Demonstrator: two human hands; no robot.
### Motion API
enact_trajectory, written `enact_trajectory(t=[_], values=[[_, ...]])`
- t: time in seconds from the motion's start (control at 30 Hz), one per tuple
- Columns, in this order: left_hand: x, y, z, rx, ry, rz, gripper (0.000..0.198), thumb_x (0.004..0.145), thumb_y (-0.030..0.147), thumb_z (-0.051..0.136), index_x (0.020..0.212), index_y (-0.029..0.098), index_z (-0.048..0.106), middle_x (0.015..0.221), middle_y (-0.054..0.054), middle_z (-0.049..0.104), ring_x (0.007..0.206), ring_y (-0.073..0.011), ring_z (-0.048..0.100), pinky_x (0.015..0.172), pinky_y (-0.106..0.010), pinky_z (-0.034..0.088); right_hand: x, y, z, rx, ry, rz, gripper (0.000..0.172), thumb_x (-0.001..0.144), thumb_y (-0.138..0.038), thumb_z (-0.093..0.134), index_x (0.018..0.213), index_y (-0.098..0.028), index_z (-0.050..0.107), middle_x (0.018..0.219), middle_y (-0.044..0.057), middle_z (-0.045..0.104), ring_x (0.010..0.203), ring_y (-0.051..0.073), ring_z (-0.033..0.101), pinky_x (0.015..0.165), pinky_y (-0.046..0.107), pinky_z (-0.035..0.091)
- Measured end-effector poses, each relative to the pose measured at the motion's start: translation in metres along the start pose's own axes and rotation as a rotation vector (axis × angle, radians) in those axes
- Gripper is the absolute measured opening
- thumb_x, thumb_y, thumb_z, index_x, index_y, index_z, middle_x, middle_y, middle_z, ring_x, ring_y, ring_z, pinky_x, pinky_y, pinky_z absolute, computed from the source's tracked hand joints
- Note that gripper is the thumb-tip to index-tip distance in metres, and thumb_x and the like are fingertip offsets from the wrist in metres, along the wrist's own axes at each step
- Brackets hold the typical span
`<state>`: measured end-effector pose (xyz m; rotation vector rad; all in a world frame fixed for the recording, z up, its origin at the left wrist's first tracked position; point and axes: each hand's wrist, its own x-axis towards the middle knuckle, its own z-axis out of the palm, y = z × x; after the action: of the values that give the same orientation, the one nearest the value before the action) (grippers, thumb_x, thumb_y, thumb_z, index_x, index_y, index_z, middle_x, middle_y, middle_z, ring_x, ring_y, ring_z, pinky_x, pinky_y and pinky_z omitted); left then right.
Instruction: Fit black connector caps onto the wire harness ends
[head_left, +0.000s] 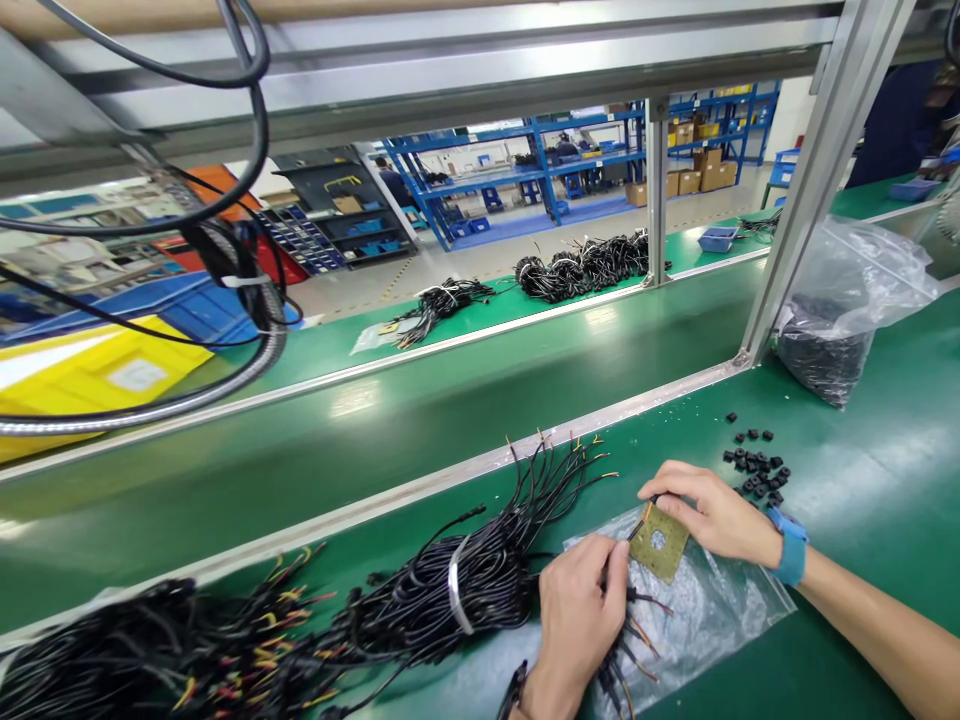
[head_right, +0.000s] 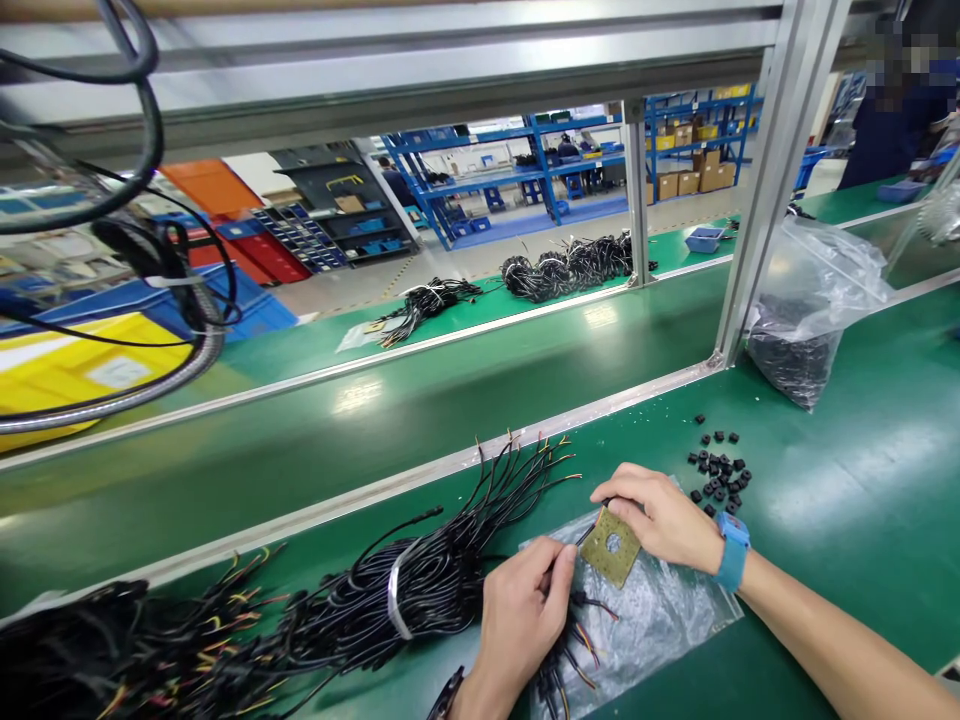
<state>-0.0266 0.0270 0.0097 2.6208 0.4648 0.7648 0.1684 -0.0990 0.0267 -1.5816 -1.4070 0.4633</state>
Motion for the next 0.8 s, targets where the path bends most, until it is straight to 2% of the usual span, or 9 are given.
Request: enact_trajectory(t=[0.17,0.37,0.53,0.7,0.8], values=[[-0.001,0.0,0.001,-0.049,0.027,-0.042,0.029,0.102,0.027,0.047,0.077,0.021,0.06,0.065,0.001,0.06,0.06,-0.0126,0.058,0.057,-0.024,0.036,-0.001,-0.004,0.0,0.001,-0.066,-0.025,0.02,0.102,-0.017,0.052,0.113,-0.024,0.068,0.103,0.004,0.068,0.094,0.019,0.064,0.084,0.034,0.049],[0.0,-0.001,0.001,-0.127,-0.037,0.029,0.015,0.101,0.023,0.048,0.098,0.023,0.063,0.079,0.001,0.068,0.071,-0.0138,0.065,0.064,-0.024,0.044,-0.004,-0.007,0.01,-0.046,-0.108,-0.046,0.016,0.102,-0.018,0.05,0.114,-0.022,0.06,0.103,0.005,0.066,0.093,0.02,0.062,0.082,0.034,0.048],[-0.004,0.001,0.004,-0.159,-0.067,0.022,0.013,0.1,0.022,0.049,0.096,0.024,0.061,0.08,0.002,0.069,0.07,-0.0139,0.066,0.064,-0.025,0.044,-0.007,-0.005,0.013,-0.103,-0.121,-0.073,0.013,0.103,-0.021,0.047,0.108,-0.02,0.059,0.1,0.006,0.066,0.091,0.021,0.061,0.081,0.033,0.047],[-0.005,0.006,0.005,-0.192,-0.043,-0.033,0.015,0.101,0.021,0.047,0.094,0.023,0.06,0.08,0.001,0.068,0.071,-0.0143,0.065,0.063,-0.025,0.044,-0.008,0.001,0.017,-0.097,-0.139,-0.071,0.013,0.104,-0.026,0.05,0.105,-0.02,0.061,0.098,0.005,0.069,0.089,0.02,0.064,0.081,0.031,0.047],[-0.003,0.008,0.003,-0.213,-0.035,-0.053,0.018,0.101,0.021,0.046,0.089,0.022,0.059,0.075,0.001,0.066,0.067,-0.0137,0.063,0.06,-0.024,0.042,-0.008,0.003,0.022,-0.111,-0.157,-0.071,0.02,0.106,-0.032,0.049,0.099,-0.02,0.063,0.091,0.004,0.07,0.083,0.019,0.063,0.076,0.03,0.046]])
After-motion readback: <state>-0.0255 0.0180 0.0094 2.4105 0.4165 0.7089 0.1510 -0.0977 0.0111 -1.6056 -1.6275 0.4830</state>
